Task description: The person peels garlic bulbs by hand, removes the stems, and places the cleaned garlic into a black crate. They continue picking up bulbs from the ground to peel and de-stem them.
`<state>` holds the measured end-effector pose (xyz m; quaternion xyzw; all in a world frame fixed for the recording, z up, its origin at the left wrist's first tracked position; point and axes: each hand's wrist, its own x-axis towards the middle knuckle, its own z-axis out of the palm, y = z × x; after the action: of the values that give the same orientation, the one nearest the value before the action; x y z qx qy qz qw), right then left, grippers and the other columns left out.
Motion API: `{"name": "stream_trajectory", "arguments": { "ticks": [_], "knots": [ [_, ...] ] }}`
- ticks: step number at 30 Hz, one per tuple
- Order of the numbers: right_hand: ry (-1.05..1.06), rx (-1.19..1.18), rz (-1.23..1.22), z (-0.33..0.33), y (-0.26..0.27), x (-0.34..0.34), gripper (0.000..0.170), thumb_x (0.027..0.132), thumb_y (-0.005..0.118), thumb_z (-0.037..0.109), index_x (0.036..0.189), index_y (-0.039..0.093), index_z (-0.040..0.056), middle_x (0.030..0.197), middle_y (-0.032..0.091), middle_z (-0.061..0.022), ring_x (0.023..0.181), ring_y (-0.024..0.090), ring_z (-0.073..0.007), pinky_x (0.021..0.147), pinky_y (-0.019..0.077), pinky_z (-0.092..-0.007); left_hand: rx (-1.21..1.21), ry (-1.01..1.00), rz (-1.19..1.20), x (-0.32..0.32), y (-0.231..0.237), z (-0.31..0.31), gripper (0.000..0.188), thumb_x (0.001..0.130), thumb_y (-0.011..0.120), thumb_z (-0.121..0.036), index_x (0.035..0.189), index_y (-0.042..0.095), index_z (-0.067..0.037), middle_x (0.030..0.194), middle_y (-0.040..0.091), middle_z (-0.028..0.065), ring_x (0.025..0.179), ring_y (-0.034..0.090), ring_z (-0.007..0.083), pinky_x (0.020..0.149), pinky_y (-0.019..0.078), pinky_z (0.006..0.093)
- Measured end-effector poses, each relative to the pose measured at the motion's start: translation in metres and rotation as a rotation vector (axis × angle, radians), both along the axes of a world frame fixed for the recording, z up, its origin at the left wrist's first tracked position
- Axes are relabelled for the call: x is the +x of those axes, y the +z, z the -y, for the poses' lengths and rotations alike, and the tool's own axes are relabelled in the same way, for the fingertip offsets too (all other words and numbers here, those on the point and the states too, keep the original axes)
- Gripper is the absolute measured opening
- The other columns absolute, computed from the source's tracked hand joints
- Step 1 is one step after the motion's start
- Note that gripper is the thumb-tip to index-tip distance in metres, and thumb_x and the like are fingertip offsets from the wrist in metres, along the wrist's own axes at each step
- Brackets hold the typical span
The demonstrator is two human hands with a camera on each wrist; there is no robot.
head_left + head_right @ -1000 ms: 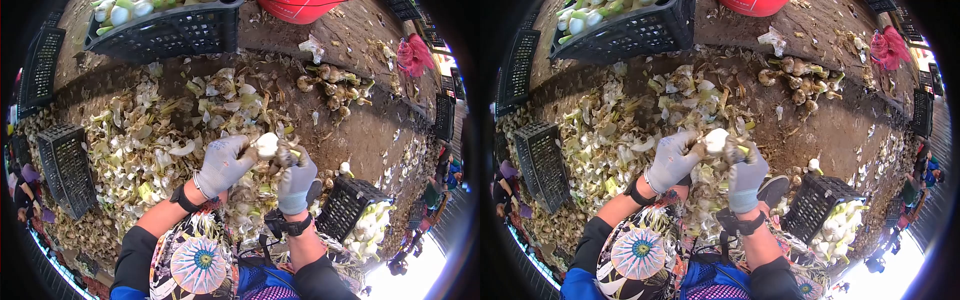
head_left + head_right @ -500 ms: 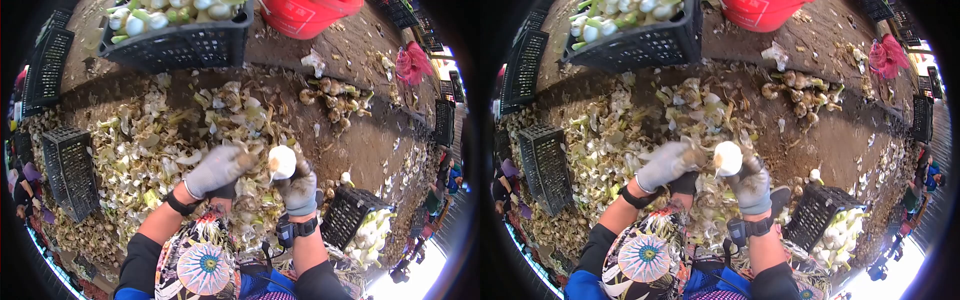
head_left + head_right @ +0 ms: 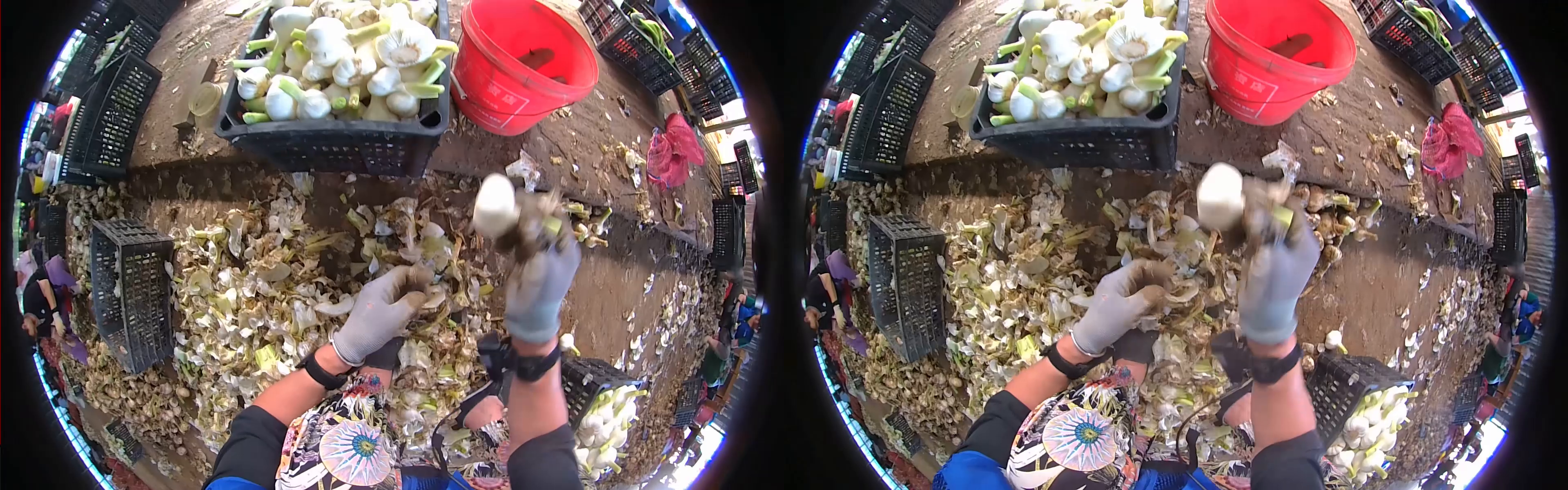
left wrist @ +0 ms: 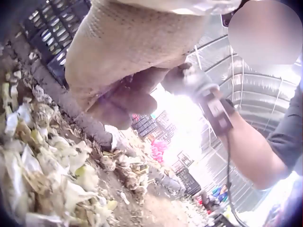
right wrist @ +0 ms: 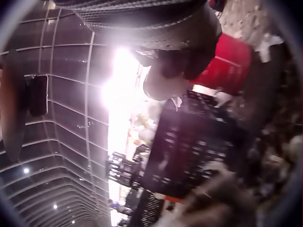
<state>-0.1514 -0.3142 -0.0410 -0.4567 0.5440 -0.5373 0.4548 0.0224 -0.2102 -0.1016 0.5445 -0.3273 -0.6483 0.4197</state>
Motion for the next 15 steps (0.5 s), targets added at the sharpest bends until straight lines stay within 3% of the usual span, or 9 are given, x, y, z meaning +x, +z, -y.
{"name": "stream_trajectory", "arguments": {
  "ticks": [1,2,4,6,9,11,12,14,15],
  "knots": [
    [-0.009,-0.092,0.149,0.027,0.021,0.016,0.036,0.102,0.053,0.028,0.117,0.063,-0.0027,0.098,0.068,-0.0069,0.078,0.064,-0.0163,0.068,0.0544,-0.0332,0.142,-0.029,-0.122,0.003,0.008,0.001,0.022,0.095,0.061,-0.014,0.113,0.063,-0.001,0.079,0.063,-0.0012,0.064,0.054,0.0045,0.056,0.0447,0.0195],
    [0.205,-0.236,-0.290,0.050,0.052,0.012,0.033,0.103,0.047,0.022,0.119,0.062,-0.0035,0.102,0.069,-0.0121,0.088,0.068,-0.0224,0.077,0.0567,-0.0334,0.137,-0.029,-0.118,0.002,0.011,0.002,0.022,0.095,0.061,-0.014,0.113,0.063,-0.001,0.079,0.063,-0.0012,0.064,0.054,0.0045,0.056,0.0447,0.0195],
    [0.376,-0.788,-0.894,0.113,0.068,0.018,0.028,0.100,0.057,0.013,0.121,0.062,-0.0032,0.104,0.069,-0.0096,0.097,0.064,-0.0130,0.089,0.0504,-0.0262,0.185,-0.109,-0.082,0.000,0.015,0.003,0.020,0.096,0.060,-0.013,0.111,0.066,-0.002,0.081,0.063,-0.0012,0.066,0.054,0.0015,0.059,0.0441,0.0191],
    [0.401,-0.338,-0.036,0.116,0.086,0.048,0.047,0.102,0.054,0.032,0.132,0.054,-0.0031,0.110,0.069,-0.0153,0.098,0.067,-0.0218,0.087,0.0545,-0.0358,0.247,-0.117,-0.099,0.006,0.015,0.008,0.023,0.096,0.061,-0.014,0.115,0.065,-0.002,0.079,0.063,-0.0018,0.064,0.054,0.0024,0.056,0.0435,0.0195],
    [0.586,-0.273,0.391,0.107,0.062,0.031,0.033,0.097,0.060,0.016,0.126,0.060,-0.0003,0.109,0.068,-0.0100,0.100,0.063,-0.0129,0.089,0.0509,-0.0269,0.119,0.018,-0.087,0.010,0.010,0.011,0.028,0.097,0.060,-0.017,0.117,0.061,0.002,0.088,0.066,0.0023,0.072,0.060,0.0063,0.062,0.0500,0.0222],
    [0.547,0.190,0.012,0.057,0.049,0.010,0.051,0.089,0.070,0.016,0.136,0.053,0.0050,0.118,0.064,-0.0073,0.101,0.062,-0.0127,0.088,0.0518,-0.0291,-0.163,-0.050,0.421,0.010,0.006,0.014,0.042,0.089,0.066,-0.014,0.127,0.054,-0.001,0.113,0.062,0.0146,0.094,0.064,0.0218,0.079,0.0537,0.0344],
    [0.734,0.075,-0.374,0.037,0.009,-0.009,0.061,0.082,0.074,0.013,0.138,0.050,0.0034,0.120,0.064,-0.0096,0.103,0.063,-0.0191,0.091,0.0514,-0.0333,-0.374,-0.134,0.836,0.010,0.013,0.020,0.049,0.084,0.069,-0.013,0.129,0.053,-0.002,0.122,0.059,0.0182,0.101,0.063,0.0285,0.085,0.0535,0.0396],
    [0.908,0.054,-0.636,-0.031,-0.055,-0.026,0.071,0.067,0.074,0.010,0.135,0.051,0.0040,0.119,0.063,-0.0209,0.108,0.062,-0.0401,0.094,0.0505,-0.0425,-0.402,-0.200,0.847,0.001,0.011,0.020,0.059,0.073,0.074,-0.013,0.129,0.055,-0.008,0.130,0.054,0.0191,0.109,0.059,0.0381,0.094,0.0495,0.0456],
    [1.089,0.262,-0.758,-0.051,-0.047,-0.016,0.065,0.065,0.071,0.010,0.127,0.054,0.0022,0.114,0.062,-0.0238,0.105,0.060,-0.0426,0.091,0.0506,-0.0456,-0.460,-0.452,0.912,-0.005,0.003,0.017,0.059,0.072,0.074,-0.014,0.128,0.055,-0.011,0.131,0.053,0.0172,0.113,0.057,0.0382,0.097,0.0473,0.0469]
  ]
}}
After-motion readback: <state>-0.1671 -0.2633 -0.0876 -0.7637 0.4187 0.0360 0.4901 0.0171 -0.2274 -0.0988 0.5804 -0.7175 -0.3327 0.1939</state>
